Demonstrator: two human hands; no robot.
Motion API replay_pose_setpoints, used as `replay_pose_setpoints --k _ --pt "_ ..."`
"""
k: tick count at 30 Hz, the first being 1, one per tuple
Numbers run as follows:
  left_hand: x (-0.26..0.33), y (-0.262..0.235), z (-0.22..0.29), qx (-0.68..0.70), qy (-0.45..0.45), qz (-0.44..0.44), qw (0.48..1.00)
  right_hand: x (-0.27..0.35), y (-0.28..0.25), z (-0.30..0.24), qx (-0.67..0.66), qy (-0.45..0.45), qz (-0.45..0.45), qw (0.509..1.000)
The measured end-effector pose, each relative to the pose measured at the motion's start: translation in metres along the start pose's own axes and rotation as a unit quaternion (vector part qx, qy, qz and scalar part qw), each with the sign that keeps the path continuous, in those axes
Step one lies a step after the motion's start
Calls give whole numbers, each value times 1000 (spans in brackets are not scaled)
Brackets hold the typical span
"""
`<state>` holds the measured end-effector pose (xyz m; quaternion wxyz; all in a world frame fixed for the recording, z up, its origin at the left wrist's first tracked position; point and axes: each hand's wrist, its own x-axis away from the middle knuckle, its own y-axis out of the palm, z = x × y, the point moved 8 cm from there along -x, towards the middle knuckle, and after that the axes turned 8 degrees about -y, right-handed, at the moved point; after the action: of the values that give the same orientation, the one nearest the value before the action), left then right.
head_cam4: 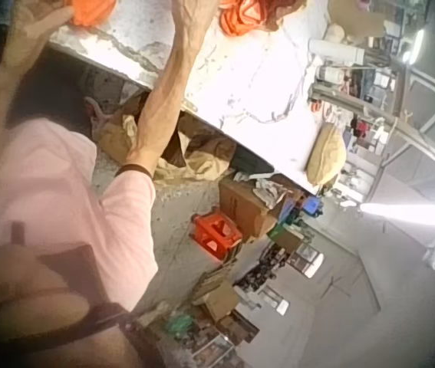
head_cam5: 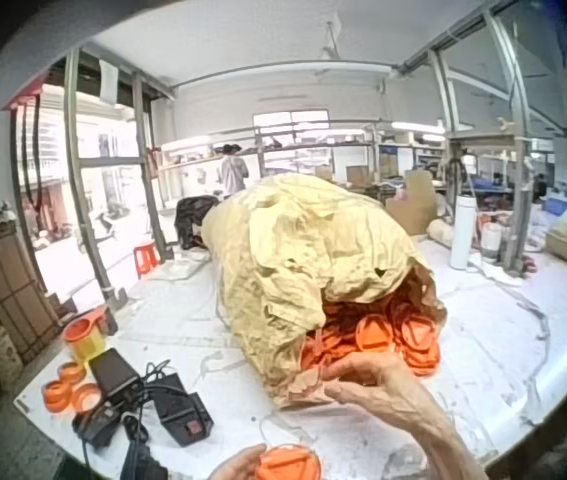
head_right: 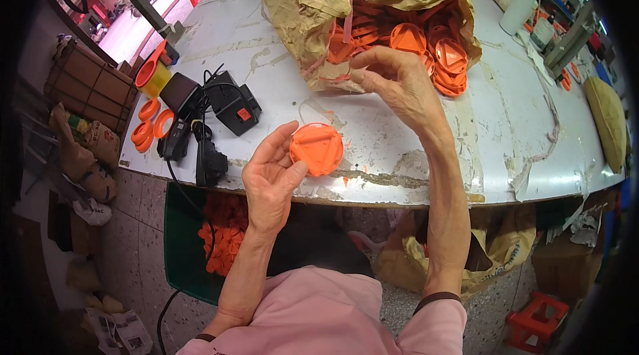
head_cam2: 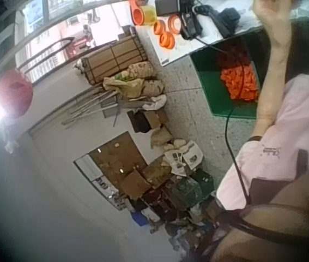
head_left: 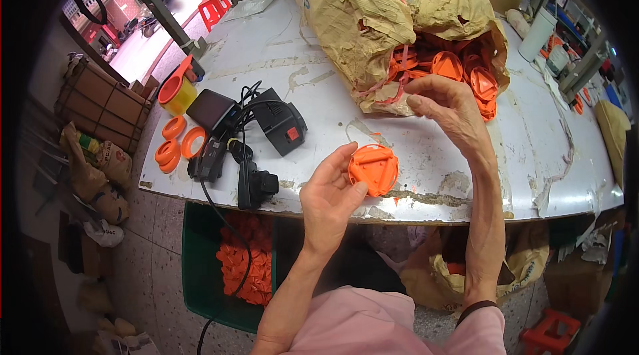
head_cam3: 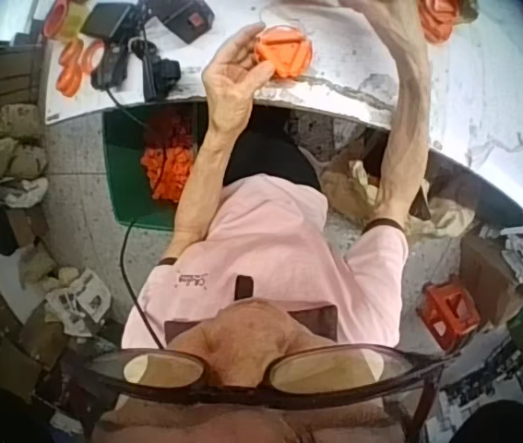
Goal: The person picks up orange plastic parts from a bag, removes excess plastic strips by hand, and places the finished parts into a green bin.
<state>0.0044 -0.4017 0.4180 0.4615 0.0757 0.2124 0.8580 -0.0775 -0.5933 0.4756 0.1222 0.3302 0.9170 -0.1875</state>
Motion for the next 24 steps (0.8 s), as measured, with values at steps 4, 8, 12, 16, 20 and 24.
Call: replay_pose_setpoints --k 4,8,12,16,20,24 --pt "0 -2 0 3 -5 -6 1000 10 34 -7 -79 66 -155 982" --pt "-2 -1 -1 16 -15 -8 1000 18 49 -6 -92 39 -243 965" --pt "-1 -3 0 9 -15 -2 1000 21 56 0 -61 69 -299 950" --pt "-2 -2 -1 12 -16 -9 1000 23 59 1 -91 77 -314 942" --pt "-2 -2 -1 7 -9 -7 1000 24 61 2 -112 65 -304 944" --pt "-3 -4 -2 9 7 -1 1000 26 63 1 -115 85 -311 940"
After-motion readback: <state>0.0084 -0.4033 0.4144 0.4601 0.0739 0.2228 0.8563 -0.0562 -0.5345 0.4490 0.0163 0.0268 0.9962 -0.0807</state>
